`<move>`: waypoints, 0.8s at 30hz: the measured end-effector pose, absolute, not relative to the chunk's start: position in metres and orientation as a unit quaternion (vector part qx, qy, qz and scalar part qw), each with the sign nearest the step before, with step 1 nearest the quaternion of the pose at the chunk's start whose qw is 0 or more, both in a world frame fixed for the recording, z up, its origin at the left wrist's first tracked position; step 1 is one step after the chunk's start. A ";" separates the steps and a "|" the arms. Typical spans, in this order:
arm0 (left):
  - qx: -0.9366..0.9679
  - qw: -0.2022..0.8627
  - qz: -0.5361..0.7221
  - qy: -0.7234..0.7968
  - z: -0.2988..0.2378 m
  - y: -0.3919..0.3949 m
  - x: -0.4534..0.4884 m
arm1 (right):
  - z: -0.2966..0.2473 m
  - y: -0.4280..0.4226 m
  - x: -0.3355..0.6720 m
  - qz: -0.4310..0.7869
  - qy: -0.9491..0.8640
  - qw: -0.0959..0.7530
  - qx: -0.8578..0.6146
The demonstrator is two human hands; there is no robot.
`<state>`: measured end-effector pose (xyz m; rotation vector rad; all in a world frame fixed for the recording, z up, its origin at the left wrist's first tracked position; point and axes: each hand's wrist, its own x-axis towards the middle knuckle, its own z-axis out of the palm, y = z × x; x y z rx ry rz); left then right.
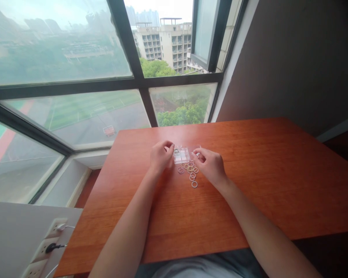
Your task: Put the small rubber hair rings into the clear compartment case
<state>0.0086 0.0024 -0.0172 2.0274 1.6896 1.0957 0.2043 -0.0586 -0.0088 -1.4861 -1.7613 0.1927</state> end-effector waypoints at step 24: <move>0.703 0.152 0.397 0.571 -0.017 0.000 0.004 | 0.009 -0.075 0.219 0.249 -0.854 0.140 -0.434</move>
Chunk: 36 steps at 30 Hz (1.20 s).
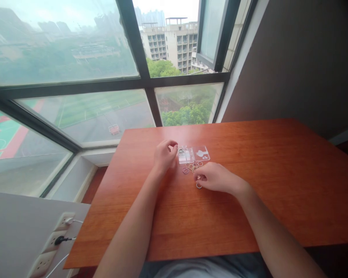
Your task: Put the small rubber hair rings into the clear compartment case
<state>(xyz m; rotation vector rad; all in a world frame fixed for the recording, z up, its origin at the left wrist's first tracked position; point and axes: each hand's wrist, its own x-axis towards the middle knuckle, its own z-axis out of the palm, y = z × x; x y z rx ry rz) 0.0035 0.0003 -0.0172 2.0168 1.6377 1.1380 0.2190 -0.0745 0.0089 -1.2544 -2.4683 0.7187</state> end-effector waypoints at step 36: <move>0.722 0.180 0.406 0.530 -0.018 -0.003 0.009 | 0.003 -0.067 0.205 0.125 -0.727 0.459 -0.495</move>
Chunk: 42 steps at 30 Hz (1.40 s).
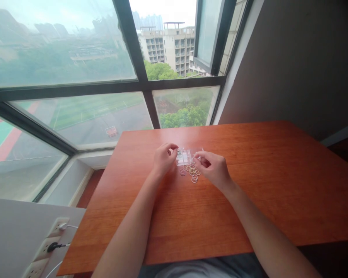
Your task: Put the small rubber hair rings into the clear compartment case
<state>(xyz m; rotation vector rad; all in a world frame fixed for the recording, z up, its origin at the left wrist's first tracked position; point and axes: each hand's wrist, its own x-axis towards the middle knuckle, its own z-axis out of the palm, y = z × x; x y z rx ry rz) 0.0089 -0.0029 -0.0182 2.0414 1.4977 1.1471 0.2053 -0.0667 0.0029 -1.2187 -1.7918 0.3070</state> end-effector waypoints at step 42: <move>0.763 0.189 0.435 0.439 0.004 -0.023 0.031 | -0.001 -0.060 0.209 0.064 -0.709 0.466 -0.525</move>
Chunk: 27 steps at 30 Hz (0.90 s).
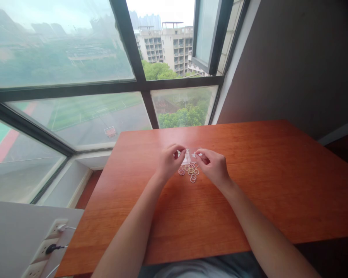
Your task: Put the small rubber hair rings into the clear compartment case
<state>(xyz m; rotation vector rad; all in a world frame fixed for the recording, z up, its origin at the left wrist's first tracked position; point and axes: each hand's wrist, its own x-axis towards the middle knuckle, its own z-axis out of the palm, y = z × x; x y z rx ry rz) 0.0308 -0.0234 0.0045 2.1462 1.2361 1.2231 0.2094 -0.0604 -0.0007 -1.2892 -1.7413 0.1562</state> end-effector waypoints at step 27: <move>0.722 0.159 0.446 0.505 -0.009 -0.005 0.003 | -0.005 -0.059 0.209 0.080 -0.730 0.415 -0.537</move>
